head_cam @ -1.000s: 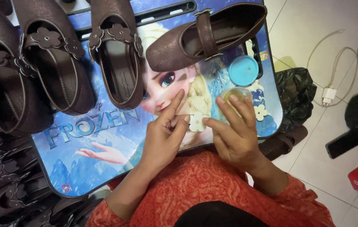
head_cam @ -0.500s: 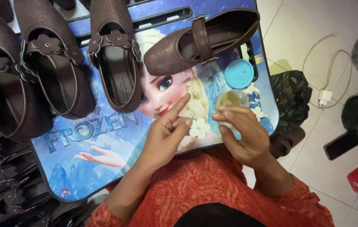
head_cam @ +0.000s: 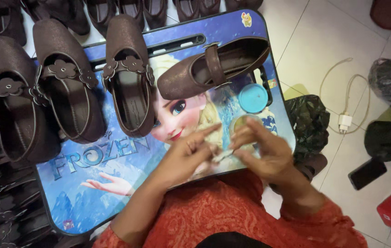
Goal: The person attaches flower-shaped decorations to the straps of brown children's shoes. They pick up shoes, apply glue from a small container, and press the decorations onto the straps, repeating the process for multiple pairs.
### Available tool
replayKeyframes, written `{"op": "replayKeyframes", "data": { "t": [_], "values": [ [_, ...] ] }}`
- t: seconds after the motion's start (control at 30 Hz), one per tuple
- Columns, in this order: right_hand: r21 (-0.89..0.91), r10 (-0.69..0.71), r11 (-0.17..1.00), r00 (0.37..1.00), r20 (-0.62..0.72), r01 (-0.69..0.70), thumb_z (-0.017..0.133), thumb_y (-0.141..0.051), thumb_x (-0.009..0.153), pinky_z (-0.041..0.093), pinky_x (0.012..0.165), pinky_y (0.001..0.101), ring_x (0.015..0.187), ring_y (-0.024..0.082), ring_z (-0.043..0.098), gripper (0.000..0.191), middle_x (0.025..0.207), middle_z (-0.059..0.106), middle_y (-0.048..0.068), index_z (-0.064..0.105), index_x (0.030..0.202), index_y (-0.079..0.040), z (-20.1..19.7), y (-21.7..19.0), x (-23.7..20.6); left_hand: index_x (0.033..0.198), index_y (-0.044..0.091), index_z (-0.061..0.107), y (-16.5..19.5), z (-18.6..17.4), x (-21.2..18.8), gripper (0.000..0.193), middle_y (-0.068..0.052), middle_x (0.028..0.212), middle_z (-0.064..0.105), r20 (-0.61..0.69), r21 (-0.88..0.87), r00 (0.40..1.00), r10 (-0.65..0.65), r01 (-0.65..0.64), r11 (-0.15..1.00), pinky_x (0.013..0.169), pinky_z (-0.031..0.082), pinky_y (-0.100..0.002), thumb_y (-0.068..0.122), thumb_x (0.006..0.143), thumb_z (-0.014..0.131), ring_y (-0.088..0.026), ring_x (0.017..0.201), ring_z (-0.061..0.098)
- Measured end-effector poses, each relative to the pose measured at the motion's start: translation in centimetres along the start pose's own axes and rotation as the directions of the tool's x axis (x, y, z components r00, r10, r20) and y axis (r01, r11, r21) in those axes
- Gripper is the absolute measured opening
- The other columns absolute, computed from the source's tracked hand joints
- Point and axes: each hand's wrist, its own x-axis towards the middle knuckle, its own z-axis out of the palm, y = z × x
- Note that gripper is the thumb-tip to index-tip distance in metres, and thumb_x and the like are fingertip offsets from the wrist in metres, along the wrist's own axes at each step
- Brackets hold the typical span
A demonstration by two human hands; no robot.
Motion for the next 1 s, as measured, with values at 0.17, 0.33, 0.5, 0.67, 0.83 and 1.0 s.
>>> {"op": "replayKeyframes", "data": {
  "t": [0.17,0.33,0.5,0.67,0.83,1.0],
  "values": [
    [-0.054,0.261,0.960,0.951,-0.168,-0.274,0.072,0.007,0.092,0.055,0.078,0.0281,0.106,0.015,0.067,0.076,0.113,0.069,0.009,0.040,0.160,-0.002,-3.8,-3.6,6.8,0.155,0.003,0.044,5.5,-1.2,2.1,0.056,-0.006,0.135,0.065,-0.331,0.296,0.837,0.436,-0.346,0.890,0.091,0.055,-0.024,0.017,0.104,0.062,-0.008,0.108,0.066],
    [-0.075,0.244,0.965,0.966,-0.080,-0.250,0.071,0.007,0.099,0.055,0.095,0.0269,0.101,0.010,0.065,0.075,0.107,0.066,0.005,0.037,0.166,-0.003,-4.6,-6.3,14.0,0.160,0.004,0.034,10.6,-2.2,3.9,0.064,-0.009,0.124,0.074,-0.463,0.361,0.781,0.419,-0.265,0.894,0.088,0.055,-0.025,0.024,0.106,0.062,-0.011,0.103,0.069],
    [-0.126,0.309,0.945,0.950,0.049,-0.301,0.071,0.006,0.096,0.055,0.089,0.0248,0.097,0.008,0.063,0.078,0.103,0.065,0.002,0.036,0.165,-0.005,-3.4,-9.6,18.2,0.164,0.004,0.024,13.5,-2.4,4.2,0.073,-0.012,0.117,0.073,-0.383,-0.077,0.860,0.337,-0.394,0.916,0.087,0.056,-0.025,0.028,0.106,0.061,-0.011,0.102,0.068],
    [-0.270,0.354,0.908,0.931,0.090,-0.319,0.072,0.002,0.093,0.056,0.086,0.0235,0.090,0.006,0.065,0.076,0.097,0.069,0.000,0.042,0.162,-0.009,-3.2,-13.4,21.1,0.166,0.002,0.023,16.6,-2.7,2.8,0.080,-0.017,0.112,0.074,-0.409,-0.059,0.854,0.322,-0.377,0.924,0.082,0.055,-0.027,0.020,0.103,0.069,-0.014,0.096,0.067],
    [-0.343,0.313,0.904,0.942,0.123,-0.256,0.072,0.001,0.091,0.055,0.082,0.0252,0.085,0.008,0.063,0.076,0.094,0.069,0.003,0.044,0.161,-0.007,-2.9,-15.0,22.8,0.164,0.002,0.011,18.6,-2.6,1.9,0.094,-0.024,0.124,0.071,-0.367,-0.150,0.855,0.367,-0.444,0.883,0.095,0.061,-0.032,-0.002,0.093,0.073,-0.021,0.108,0.072],
    [-0.379,0.268,0.904,0.954,0.137,-0.200,0.076,-0.001,0.091,0.056,0.080,0.0261,0.083,0.009,0.064,0.075,0.093,0.068,0.004,0.045,0.160,-0.005,-3.4,-15.2,23.1,0.164,-0.001,0.011,19.1,-2.0,2.0,0.094,-0.026,0.127,0.070,-0.363,-0.139,0.835,0.414,-0.488,0.862,0.098,0.061,-0.033,-0.010,0.092,0.070,-0.023,0.113,0.073]
  ]
}}
